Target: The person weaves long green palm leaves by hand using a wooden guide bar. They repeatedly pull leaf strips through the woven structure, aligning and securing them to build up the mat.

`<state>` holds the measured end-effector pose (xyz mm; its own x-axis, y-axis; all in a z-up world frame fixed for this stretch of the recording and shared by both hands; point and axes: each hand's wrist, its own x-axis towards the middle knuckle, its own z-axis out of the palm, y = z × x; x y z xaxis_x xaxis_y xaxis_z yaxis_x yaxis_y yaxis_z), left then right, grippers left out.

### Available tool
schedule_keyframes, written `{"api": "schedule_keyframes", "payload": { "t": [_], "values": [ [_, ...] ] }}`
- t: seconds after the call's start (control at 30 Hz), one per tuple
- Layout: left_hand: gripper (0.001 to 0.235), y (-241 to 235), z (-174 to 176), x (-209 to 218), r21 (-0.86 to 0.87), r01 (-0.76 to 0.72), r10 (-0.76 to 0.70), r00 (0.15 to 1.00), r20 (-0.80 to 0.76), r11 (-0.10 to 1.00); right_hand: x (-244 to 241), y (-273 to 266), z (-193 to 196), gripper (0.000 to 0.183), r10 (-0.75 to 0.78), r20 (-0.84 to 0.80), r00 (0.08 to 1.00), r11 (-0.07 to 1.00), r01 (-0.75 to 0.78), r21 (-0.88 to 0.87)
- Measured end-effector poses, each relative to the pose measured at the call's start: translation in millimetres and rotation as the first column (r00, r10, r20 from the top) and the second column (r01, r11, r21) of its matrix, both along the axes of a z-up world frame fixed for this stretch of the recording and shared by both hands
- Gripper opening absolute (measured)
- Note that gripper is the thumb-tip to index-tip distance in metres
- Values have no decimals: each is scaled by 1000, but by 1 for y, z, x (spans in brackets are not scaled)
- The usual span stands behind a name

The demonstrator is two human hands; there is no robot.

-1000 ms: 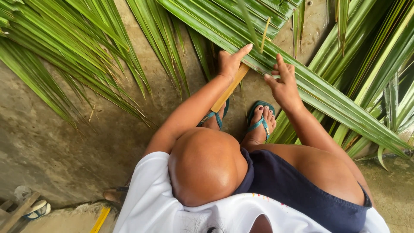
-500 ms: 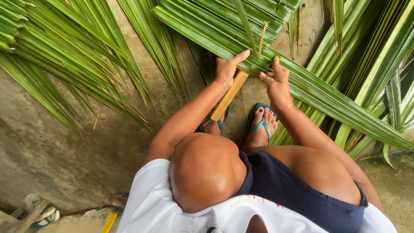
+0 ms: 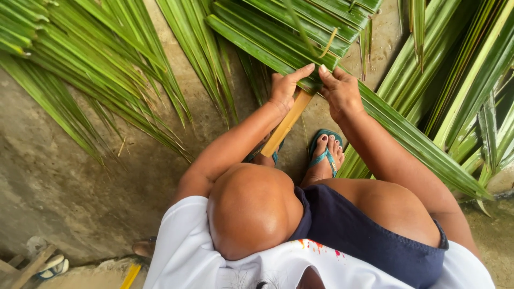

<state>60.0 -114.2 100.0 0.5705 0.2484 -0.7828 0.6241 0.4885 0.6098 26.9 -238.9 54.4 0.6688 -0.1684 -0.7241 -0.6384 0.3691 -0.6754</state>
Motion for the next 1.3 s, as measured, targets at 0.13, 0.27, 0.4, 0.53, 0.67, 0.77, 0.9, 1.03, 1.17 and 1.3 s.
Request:
{"api": "schedule_keyframes", "payload": {
  "t": [0.13,0.27,0.4,0.53,0.67,0.77,0.9,1.03,1.17,1.3],
  "values": [
    [61,-6,15,2,-74,-47,48,999,11,996,15,12,22,32,-119,1,993,992,119,31],
    [65,16,21,-1,-30,-32,32,999,-15,999,11,11,10,30,-159,35,987,986,157,53],
    [82,54,36,0,27,519,-513,850,-120,854,9,11,27,31,-202,53,978,977,197,84],
    [93,45,8,-8,-348,446,-495,867,-59,824,-9,-22,-31,30,-160,160,974,987,152,60],
    [71,33,32,1,-145,37,-4,975,224,989,3,-5,28,28,-150,200,968,986,131,106],
    [126,84,123,54,134,-151,143,987,69,979,1,-18,16,25,-135,192,972,989,119,92],
    [74,142,126,96,439,-224,108,956,273,870,8,2,55,68,-230,90,969,955,207,214],
    [153,107,156,58,-71,-220,228,965,129,973,6,-4,3,22,-183,181,966,980,163,117],
    [57,39,35,-17,-180,139,-121,987,108,974,10,-1,-40,23,-207,196,959,975,185,127],
    [94,15,67,-5,-29,170,-171,984,-42,985,12,6,-22,22,-229,188,955,971,212,109]
  ]
}}
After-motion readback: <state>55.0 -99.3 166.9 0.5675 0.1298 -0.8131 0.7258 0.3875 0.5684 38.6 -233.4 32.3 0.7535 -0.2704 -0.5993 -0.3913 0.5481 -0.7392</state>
